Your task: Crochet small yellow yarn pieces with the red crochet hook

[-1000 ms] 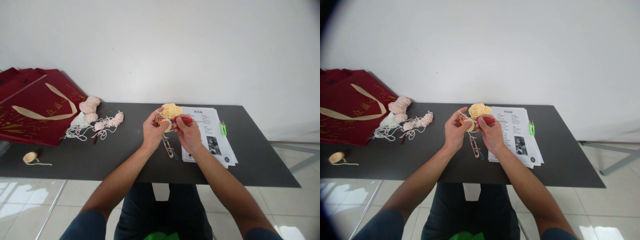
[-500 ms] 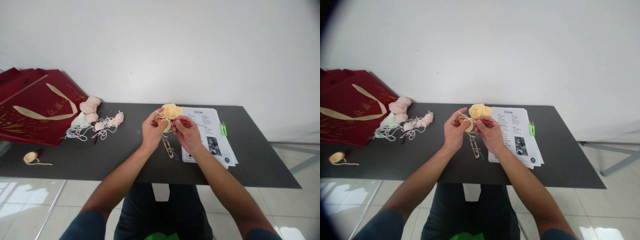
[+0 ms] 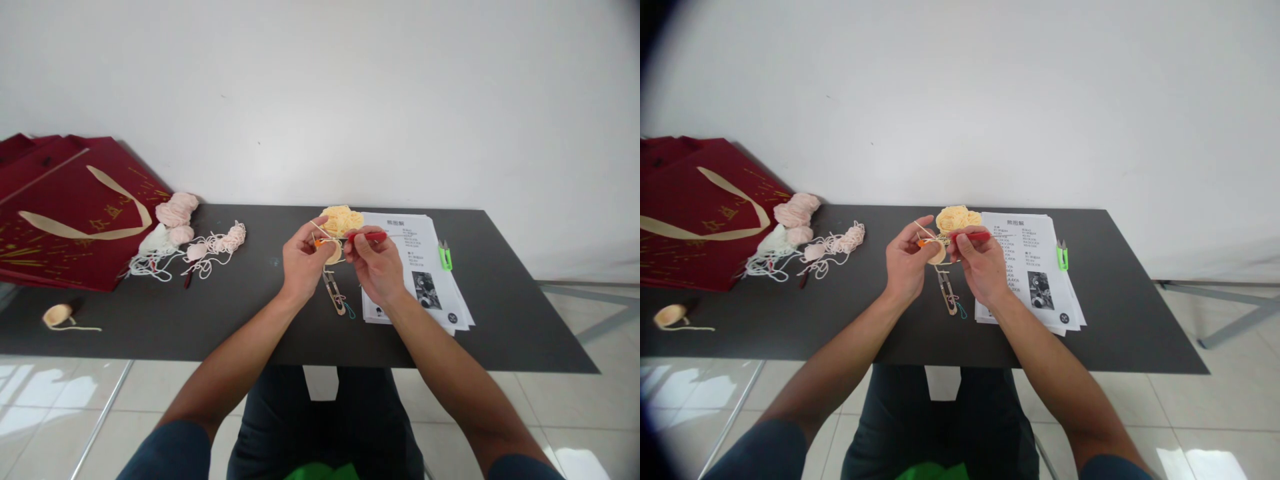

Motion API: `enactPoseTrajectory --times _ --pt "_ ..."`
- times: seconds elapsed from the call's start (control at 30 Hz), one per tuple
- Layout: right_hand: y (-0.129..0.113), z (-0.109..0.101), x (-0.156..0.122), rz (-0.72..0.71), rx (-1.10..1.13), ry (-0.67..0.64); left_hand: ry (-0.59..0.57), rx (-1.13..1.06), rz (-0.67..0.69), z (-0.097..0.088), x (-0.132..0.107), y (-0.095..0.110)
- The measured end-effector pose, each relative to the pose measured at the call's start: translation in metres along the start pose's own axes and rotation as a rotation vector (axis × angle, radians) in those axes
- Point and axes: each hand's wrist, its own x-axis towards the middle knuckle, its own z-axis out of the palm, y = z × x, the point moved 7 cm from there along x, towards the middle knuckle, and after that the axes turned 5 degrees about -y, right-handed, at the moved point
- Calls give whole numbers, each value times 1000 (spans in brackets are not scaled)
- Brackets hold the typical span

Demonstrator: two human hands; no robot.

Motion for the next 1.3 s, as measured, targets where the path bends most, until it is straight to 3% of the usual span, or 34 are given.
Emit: enactPoseTrajectory --times 0.2,0.57,0.83,1.07,1.3 --pt "-4 -3 3 -33 35 -29 -5 16 17 -2 0 -2" --pt "-14 -6 3 -172 -93 -26 18 35 29 -3 -2 2" --pt "-16 -3 -1 -98 -72 -83 38 42 31 -5 -2 2" --pt "-12 -2 0 -71 -117 -39 53 90 31 -3 -4 4" --pt "-22 -4 -1 -211 -157 -9 61 139 56 -5 -4 6"
